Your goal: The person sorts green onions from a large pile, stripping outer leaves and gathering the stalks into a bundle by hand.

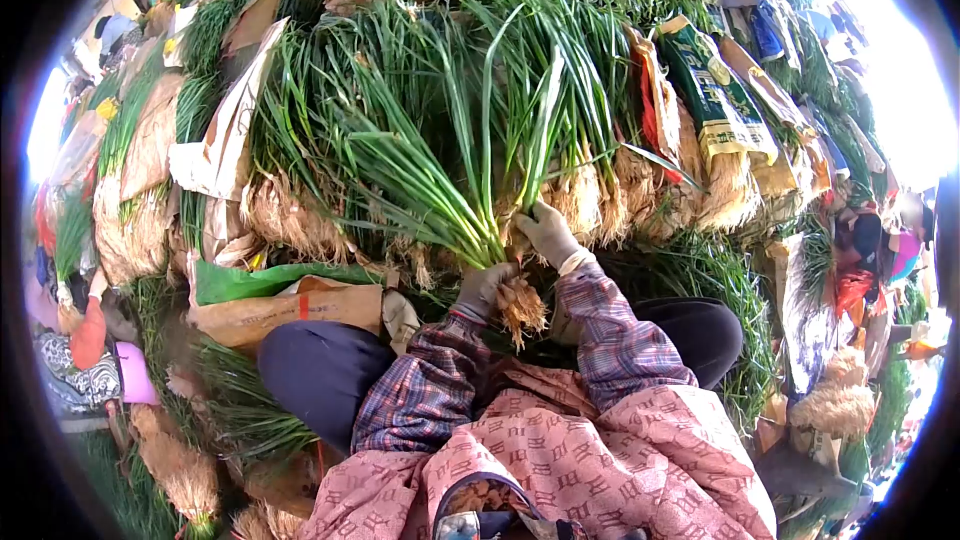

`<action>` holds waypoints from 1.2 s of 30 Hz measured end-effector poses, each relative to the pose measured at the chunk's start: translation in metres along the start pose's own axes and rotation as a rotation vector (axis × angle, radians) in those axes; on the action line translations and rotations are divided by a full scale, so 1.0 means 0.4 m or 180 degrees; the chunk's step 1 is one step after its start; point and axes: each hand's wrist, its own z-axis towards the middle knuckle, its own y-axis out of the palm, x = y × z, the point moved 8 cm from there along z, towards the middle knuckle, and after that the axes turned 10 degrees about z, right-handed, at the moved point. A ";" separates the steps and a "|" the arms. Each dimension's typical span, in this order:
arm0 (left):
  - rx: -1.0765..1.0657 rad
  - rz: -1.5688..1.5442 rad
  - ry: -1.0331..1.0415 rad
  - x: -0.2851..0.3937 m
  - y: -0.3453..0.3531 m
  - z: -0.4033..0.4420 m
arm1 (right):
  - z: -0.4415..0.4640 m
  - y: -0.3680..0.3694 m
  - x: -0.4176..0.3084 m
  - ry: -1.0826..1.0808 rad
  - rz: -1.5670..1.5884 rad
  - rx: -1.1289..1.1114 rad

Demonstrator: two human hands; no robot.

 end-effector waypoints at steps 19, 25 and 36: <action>-0.0001 -0.1419 0.0878 0.196 -0.128 -0.072 | 0.128 0.018 -0.295 -0.0577 0.0036 0.0012; -0.0560 -0.2046 0.1251 0.211 -0.170 -0.046 | 0.171 -0.071 -0.221 0.0909 -0.0164 0.0279; 0.0655 0.0185 0.0730 0.203 -0.219 -0.022 | 0.184 0.065 -0.265 0.0440 0.0982 -0.0391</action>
